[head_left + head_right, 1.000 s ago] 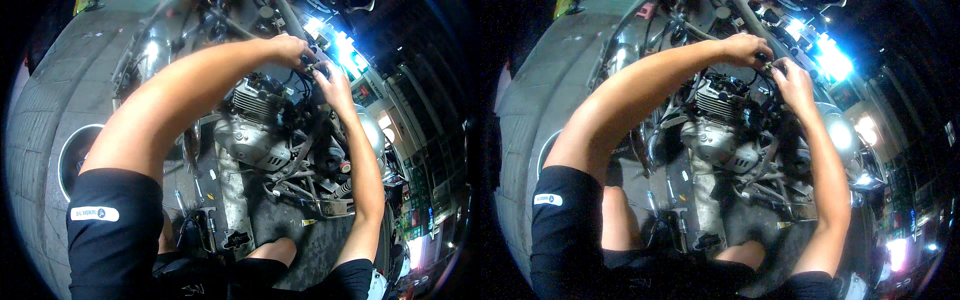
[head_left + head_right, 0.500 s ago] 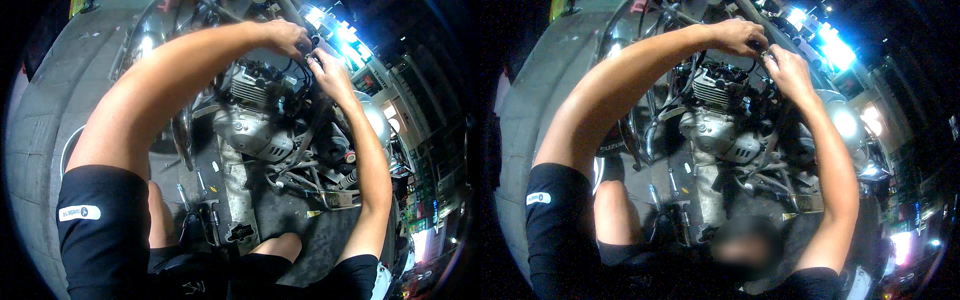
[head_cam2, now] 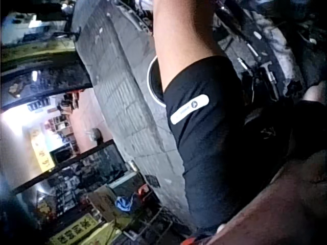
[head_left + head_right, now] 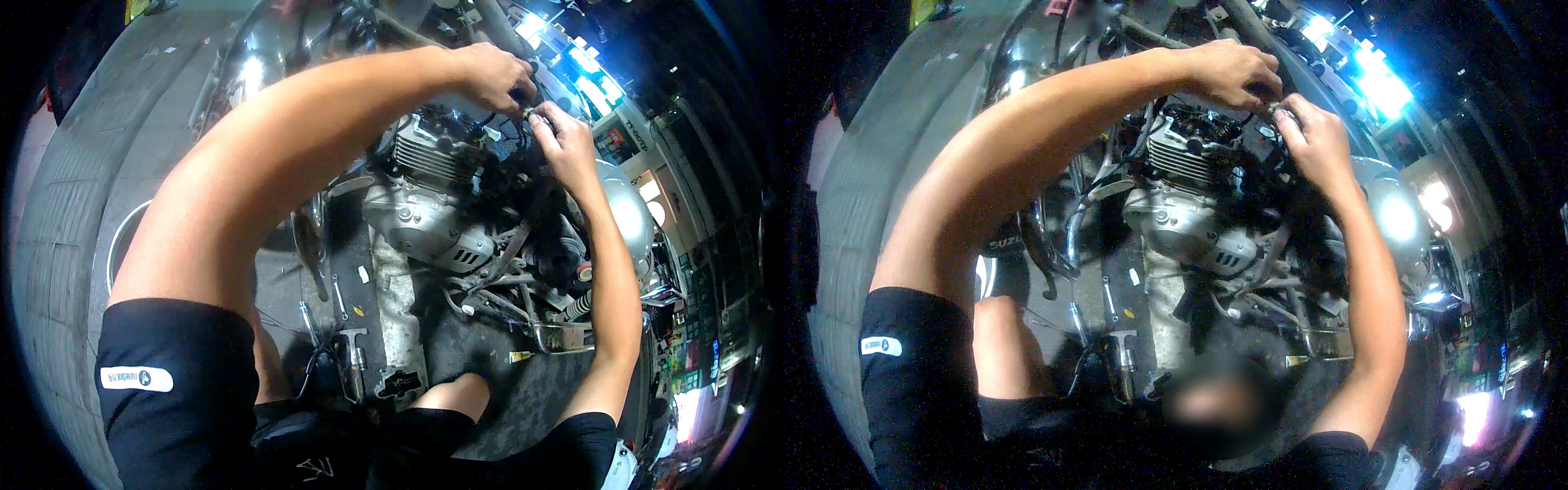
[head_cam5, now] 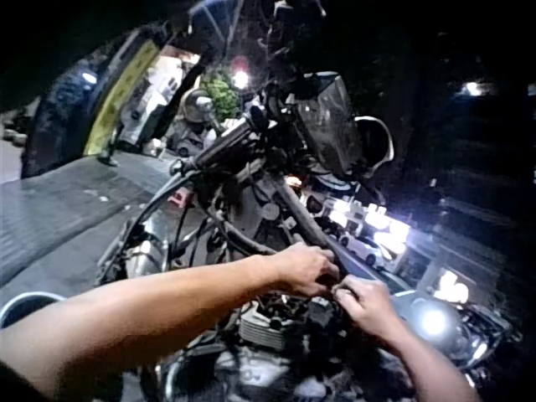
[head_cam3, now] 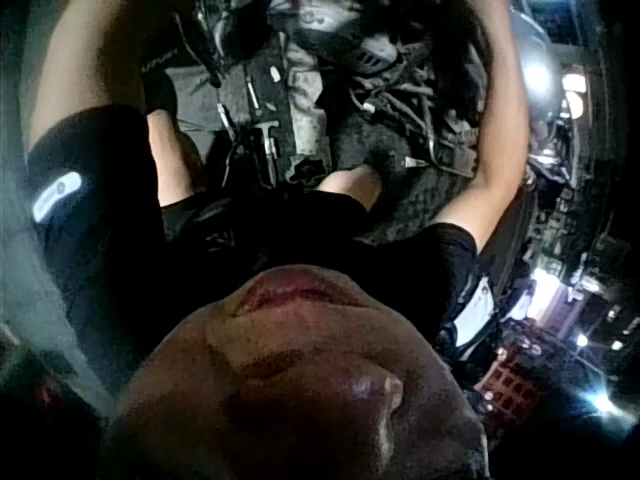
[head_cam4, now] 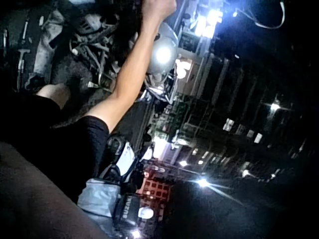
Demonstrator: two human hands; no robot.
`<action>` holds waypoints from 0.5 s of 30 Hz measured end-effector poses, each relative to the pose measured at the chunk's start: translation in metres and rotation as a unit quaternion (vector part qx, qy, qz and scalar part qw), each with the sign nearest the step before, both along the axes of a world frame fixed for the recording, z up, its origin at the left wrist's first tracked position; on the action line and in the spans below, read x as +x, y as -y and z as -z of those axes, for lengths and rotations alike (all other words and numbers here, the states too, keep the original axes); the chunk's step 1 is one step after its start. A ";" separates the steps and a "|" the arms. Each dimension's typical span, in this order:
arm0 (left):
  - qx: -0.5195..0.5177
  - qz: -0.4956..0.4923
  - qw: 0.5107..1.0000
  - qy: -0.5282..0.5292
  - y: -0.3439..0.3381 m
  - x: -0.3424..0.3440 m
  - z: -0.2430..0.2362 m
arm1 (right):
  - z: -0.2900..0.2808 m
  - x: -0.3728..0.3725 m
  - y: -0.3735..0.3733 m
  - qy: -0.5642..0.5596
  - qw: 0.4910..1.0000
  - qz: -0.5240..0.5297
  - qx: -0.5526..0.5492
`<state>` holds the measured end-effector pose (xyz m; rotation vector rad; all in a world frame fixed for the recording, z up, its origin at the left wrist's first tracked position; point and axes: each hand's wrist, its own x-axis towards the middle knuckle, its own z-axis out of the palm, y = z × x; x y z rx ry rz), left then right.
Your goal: The person works on the engine and wiring of a motorcycle by hand and with a socket wrench, removing a plastic side cover and manipulating various electrical connectors.
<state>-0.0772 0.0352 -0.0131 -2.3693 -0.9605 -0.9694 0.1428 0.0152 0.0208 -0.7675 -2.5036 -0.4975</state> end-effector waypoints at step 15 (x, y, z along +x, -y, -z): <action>0.014 -0.019 0.999 -0.044 -0.012 -0.001 -0.004 | 0.004 0.099 0.054 -0.121 0.987 0.053 0.094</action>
